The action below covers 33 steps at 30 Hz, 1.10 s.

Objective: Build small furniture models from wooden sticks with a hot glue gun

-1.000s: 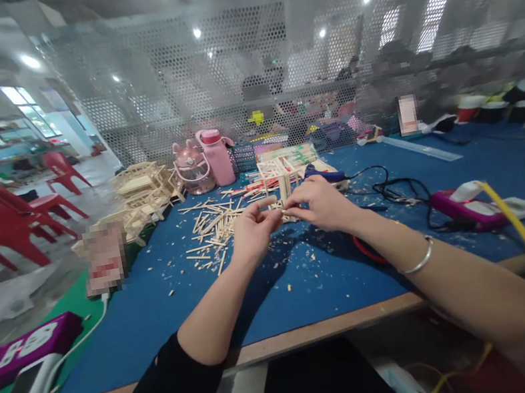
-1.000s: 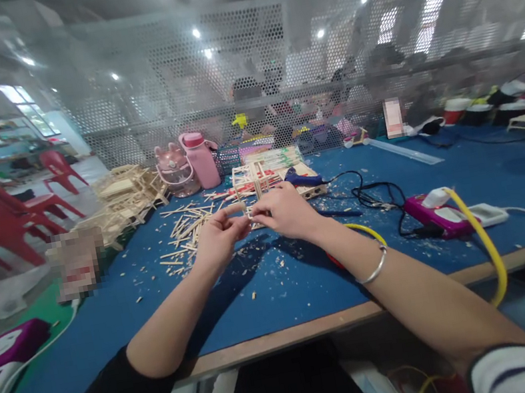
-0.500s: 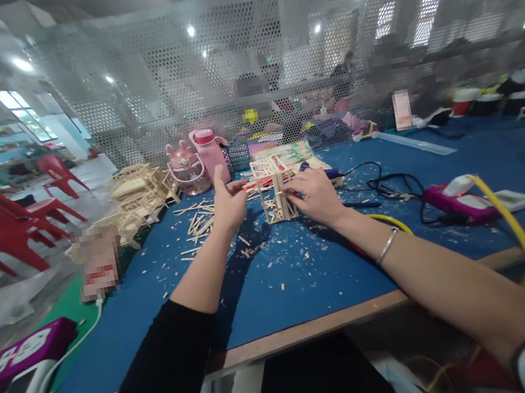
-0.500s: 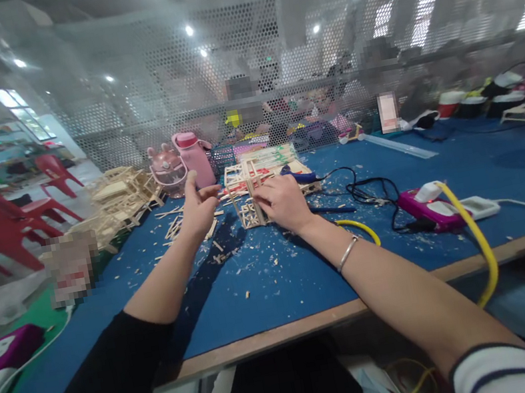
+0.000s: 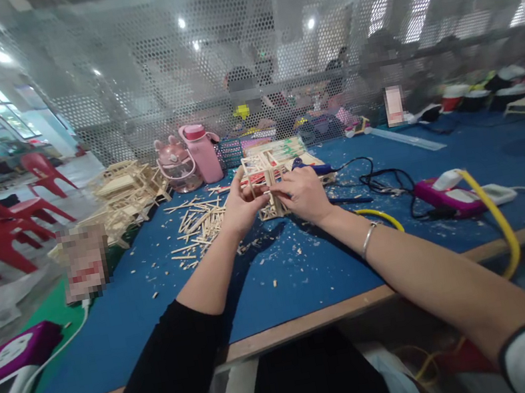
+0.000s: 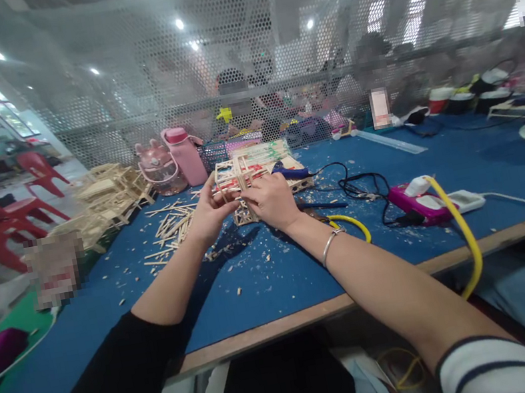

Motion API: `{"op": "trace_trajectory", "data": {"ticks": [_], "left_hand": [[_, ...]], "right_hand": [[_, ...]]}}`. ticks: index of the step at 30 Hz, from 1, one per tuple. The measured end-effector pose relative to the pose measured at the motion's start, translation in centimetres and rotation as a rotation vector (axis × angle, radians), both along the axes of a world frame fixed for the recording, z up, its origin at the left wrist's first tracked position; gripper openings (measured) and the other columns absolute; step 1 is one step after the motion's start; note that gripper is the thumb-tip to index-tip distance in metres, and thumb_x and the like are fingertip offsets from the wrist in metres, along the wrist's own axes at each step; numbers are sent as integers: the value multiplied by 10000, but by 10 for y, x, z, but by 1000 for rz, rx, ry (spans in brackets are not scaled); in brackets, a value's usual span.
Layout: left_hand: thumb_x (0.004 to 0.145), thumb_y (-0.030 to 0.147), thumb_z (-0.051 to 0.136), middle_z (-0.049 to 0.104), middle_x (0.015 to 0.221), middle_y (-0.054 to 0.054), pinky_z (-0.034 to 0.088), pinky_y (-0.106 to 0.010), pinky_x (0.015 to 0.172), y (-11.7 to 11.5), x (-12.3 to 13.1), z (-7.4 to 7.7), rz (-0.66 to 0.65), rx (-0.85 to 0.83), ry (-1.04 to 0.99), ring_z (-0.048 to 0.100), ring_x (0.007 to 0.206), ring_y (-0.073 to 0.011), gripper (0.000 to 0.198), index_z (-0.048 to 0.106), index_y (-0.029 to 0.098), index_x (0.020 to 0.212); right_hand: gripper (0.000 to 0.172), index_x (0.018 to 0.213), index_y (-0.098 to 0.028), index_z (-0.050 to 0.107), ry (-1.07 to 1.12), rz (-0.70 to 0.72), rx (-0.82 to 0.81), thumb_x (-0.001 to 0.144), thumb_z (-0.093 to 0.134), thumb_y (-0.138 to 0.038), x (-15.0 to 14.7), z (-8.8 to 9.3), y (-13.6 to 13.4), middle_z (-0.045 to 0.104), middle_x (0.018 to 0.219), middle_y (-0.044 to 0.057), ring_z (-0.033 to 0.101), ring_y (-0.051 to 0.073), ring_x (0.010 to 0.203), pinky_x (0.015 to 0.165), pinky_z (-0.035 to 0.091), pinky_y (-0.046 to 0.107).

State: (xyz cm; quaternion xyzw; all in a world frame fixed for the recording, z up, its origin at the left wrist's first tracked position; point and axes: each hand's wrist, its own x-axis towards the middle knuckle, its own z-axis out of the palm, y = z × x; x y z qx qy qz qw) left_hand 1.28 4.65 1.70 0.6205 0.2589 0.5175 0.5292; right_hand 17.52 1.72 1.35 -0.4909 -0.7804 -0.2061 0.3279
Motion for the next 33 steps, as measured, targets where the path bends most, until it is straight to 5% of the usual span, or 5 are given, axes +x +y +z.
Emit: {"op": "trace_trajectory", "data": {"ticks": [13,25,33], "left_hand": [[651,116,695,668,824,-23,477,-301,809,11,4,-13,132,58,23,631,766,-128,786,330,192,1344],[651,137,684,667,791,-21,478,-299,791,10,7,-12,158,94,73,631,751,-131,754,354,168,1329],[586,14,520,687,869,-64,473,-319,806,7,3,-10,109,-84,-47,637,848,-164,742,390,148,1304]], "right_hand": [[264,1011,-189,640,109,5,-44,889,449,-324,-3,-2,-4,656,969,66,495,204,900,798,247,325],[316,980,-222,673,-36,-49,-44,921,382,-328,-7,-1,-5,646,860,68,464,207,848,754,213,339],[306,970,-217,676,-4,-51,-50,922,390,-317,-7,-2,-5,649,871,69,464,205,858,762,214,338]]}}
